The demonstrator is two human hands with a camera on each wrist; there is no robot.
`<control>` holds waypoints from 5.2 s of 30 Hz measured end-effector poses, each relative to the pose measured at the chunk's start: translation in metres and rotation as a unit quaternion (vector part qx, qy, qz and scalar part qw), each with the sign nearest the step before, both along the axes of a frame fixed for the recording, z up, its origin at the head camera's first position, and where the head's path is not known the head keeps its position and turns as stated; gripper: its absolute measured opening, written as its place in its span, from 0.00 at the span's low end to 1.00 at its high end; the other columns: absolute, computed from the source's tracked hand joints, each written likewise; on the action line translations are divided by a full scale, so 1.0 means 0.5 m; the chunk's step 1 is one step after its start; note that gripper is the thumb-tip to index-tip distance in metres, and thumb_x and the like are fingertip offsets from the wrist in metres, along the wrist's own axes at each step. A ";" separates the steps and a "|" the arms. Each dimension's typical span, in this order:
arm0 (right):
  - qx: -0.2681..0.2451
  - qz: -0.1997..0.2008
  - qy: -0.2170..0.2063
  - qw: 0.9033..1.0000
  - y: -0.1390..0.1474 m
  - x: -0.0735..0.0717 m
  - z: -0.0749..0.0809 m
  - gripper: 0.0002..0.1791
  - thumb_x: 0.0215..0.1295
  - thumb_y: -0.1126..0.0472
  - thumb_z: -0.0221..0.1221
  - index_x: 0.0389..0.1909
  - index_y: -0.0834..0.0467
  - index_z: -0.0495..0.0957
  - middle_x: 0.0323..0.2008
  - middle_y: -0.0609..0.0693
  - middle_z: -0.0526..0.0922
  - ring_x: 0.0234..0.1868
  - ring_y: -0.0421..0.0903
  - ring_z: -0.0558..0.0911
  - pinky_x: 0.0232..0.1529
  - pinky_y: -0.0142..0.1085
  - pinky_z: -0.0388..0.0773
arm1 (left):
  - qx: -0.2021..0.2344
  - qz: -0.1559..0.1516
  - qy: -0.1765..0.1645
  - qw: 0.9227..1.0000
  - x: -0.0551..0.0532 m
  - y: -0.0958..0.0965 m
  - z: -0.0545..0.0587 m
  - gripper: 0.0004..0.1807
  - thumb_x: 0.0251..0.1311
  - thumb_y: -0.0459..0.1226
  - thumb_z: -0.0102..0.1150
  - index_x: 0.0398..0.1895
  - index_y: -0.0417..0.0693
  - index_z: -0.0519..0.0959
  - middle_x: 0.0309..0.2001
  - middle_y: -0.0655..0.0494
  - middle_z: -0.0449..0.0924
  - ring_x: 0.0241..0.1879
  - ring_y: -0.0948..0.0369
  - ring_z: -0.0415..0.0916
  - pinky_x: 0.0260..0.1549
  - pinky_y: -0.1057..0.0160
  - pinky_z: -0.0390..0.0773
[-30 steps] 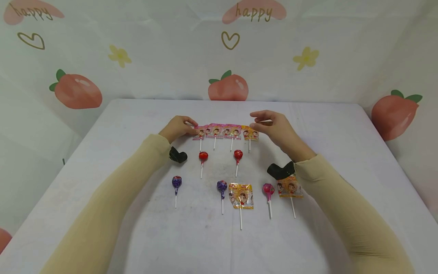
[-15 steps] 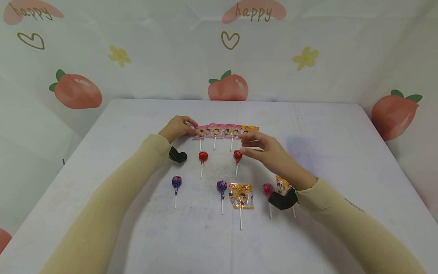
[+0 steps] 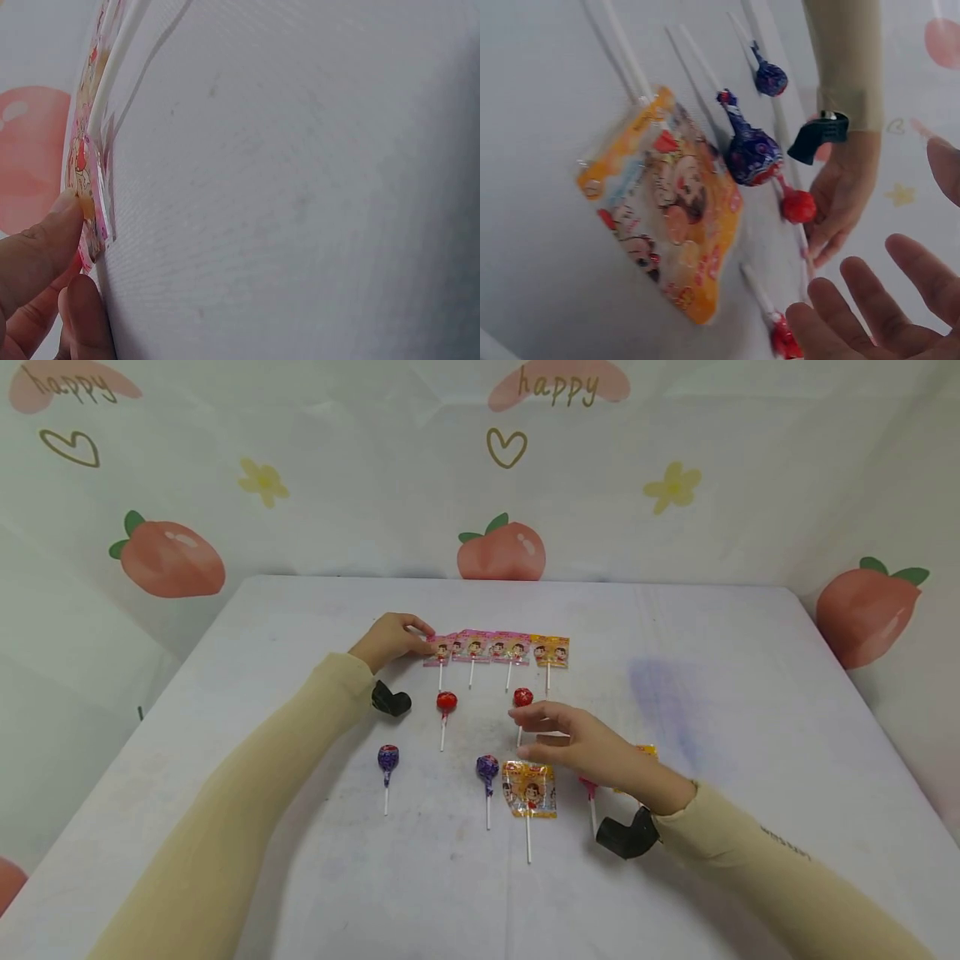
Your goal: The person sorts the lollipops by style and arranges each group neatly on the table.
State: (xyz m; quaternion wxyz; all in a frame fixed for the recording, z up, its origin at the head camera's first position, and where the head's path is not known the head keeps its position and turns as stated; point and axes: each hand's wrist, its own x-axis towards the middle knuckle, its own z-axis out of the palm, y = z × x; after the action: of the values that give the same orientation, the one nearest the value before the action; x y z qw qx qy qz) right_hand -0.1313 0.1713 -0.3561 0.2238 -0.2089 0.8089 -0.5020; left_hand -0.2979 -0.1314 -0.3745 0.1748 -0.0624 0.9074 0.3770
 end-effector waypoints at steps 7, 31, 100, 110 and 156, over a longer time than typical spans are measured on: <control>0.022 0.025 -0.019 0.999 -0.001 0.007 -0.017 0.30 0.59 0.55 0.66 0.62 0.58 0.71 0.62 0.55 0.75 0.65 0.55 0.71 0.63 0.48 0.68 | 0.000 -0.001 0.000 1.000 0.002 0.001 0.002 0.18 0.55 0.42 0.70 0.49 0.52 0.81 0.54 0.52 0.73 0.49 0.55 0.65 0.56 0.57 0.66; 0.130 0.052 0.050 0.989 -0.018 0.012 -0.028 0.26 0.53 0.57 0.71 0.54 0.58 0.77 0.53 0.52 0.78 0.56 0.52 0.78 0.58 0.48 0.72 | 0.008 0.006 -0.003 1.000 0.008 0.004 0.008 0.17 0.55 0.41 0.70 0.48 0.51 0.81 0.52 0.52 0.74 0.47 0.56 0.65 0.51 0.59 0.68; 0.108 0.086 0.096 0.986 -0.006 0.000 -0.010 0.25 0.48 0.58 0.74 0.48 0.50 0.76 0.43 0.44 0.79 0.44 0.44 0.77 0.42 0.33 0.77 | 0.005 0.002 0.007 1.000 0.009 0.002 0.003 0.18 0.55 0.42 0.70 0.49 0.51 0.81 0.47 0.51 0.74 0.45 0.56 0.66 0.50 0.59 0.67; 0.076 0.079 0.064 0.992 0.000 0.001 -0.002 0.19 0.55 0.60 0.69 0.49 0.54 0.79 0.44 0.47 0.82 0.40 0.40 0.79 0.42 0.32 0.80 | 0.002 -0.002 0.005 1.000 0.011 0.002 0.008 0.18 0.55 0.41 0.69 0.50 0.52 0.81 0.50 0.51 0.74 0.47 0.55 0.65 0.53 0.57 0.67; 0.001 -0.147 0.176 0.973 0.066 -0.055 0.078 0.20 0.58 0.66 0.66 0.51 0.61 0.75 0.43 0.39 0.79 0.39 0.36 0.81 0.37 0.27 0.80 | -0.009 -0.008 0.015 1.000 0.014 0.004 0.009 0.18 0.55 0.40 0.69 0.50 0.51 0.81 0.57 0.50 0.74 0.53 0.54 0.66 0.61 0.54 0.65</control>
State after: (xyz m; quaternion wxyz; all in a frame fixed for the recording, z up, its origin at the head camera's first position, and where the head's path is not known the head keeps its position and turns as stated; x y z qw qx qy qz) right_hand -0.1586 0.2041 -0.3172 0.0018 -0.1728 0.8579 -0.4838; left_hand -0.2907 -0.1296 -0.3701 0.1635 -0.0516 0.9138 0.3681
